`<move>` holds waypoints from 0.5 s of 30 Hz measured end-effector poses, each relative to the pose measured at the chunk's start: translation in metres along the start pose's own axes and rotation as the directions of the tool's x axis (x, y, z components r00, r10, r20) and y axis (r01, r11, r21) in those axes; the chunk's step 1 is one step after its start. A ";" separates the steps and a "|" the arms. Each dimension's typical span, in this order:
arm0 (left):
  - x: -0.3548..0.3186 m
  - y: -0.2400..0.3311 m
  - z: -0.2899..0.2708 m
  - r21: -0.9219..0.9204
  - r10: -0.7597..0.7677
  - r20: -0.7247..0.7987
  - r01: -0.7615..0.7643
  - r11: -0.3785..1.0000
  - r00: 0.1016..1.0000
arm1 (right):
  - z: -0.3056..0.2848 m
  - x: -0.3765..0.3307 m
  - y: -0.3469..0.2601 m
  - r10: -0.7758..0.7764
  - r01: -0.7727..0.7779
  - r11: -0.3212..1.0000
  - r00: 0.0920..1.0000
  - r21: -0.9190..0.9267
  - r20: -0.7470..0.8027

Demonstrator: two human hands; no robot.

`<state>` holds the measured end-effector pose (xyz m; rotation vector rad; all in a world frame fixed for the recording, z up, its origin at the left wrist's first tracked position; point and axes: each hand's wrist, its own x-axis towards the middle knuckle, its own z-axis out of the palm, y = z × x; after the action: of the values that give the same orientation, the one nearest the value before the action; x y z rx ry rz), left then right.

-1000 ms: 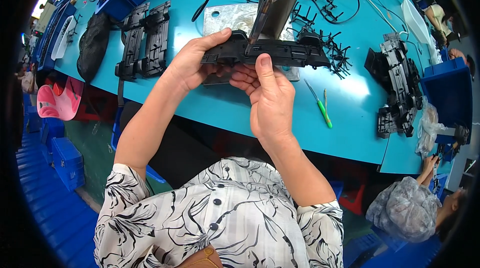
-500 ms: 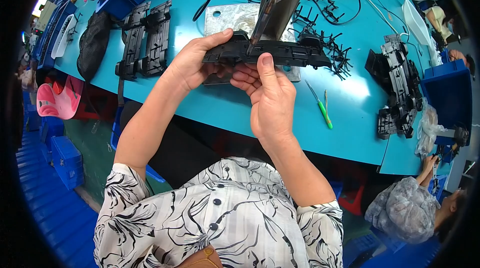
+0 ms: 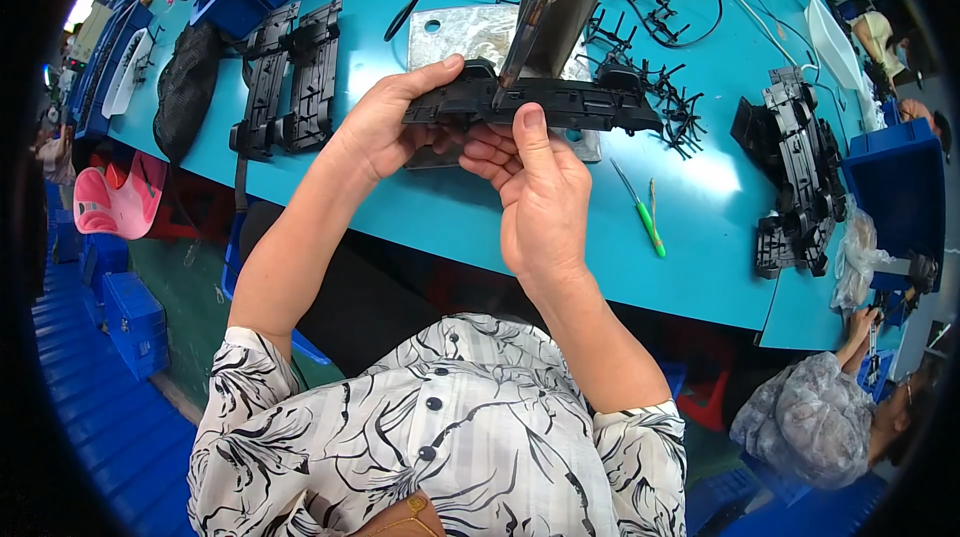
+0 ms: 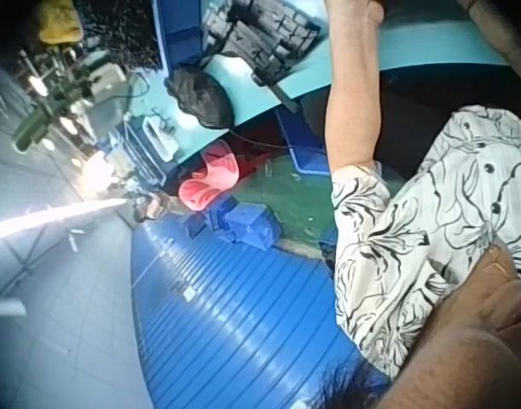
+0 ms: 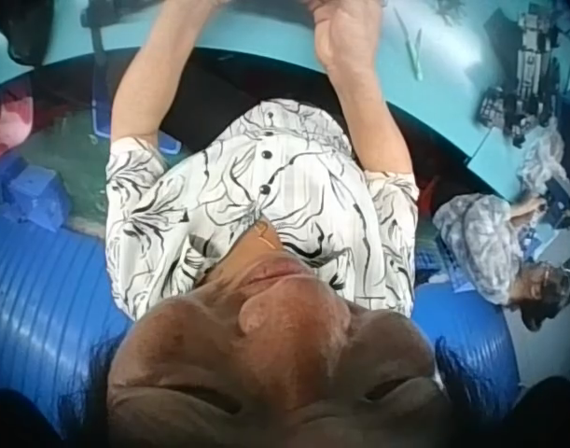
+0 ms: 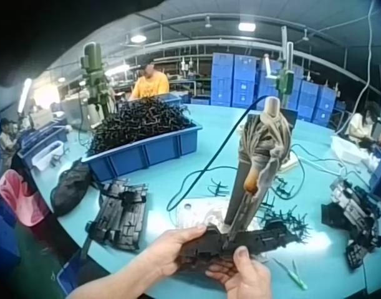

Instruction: The worker is assembling the chassis, wheels, and plastic components of toy trucks using a manual assembly press machine.

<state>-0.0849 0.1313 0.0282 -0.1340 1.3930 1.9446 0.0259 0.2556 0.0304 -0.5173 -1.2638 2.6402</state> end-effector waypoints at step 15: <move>-0.023 -0.026 0.003 0.008 0.185 0.022 -0.185 0.983 0.983 | -0.029 -0.027 0.006 0.140 -0.140 0.990 0.990 -0.004 0.034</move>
<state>-0.0517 0.1266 0.0199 0.0220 1.4446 2.0833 0.0613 0.2648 0.0157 -0.5840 -1.2838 2.7736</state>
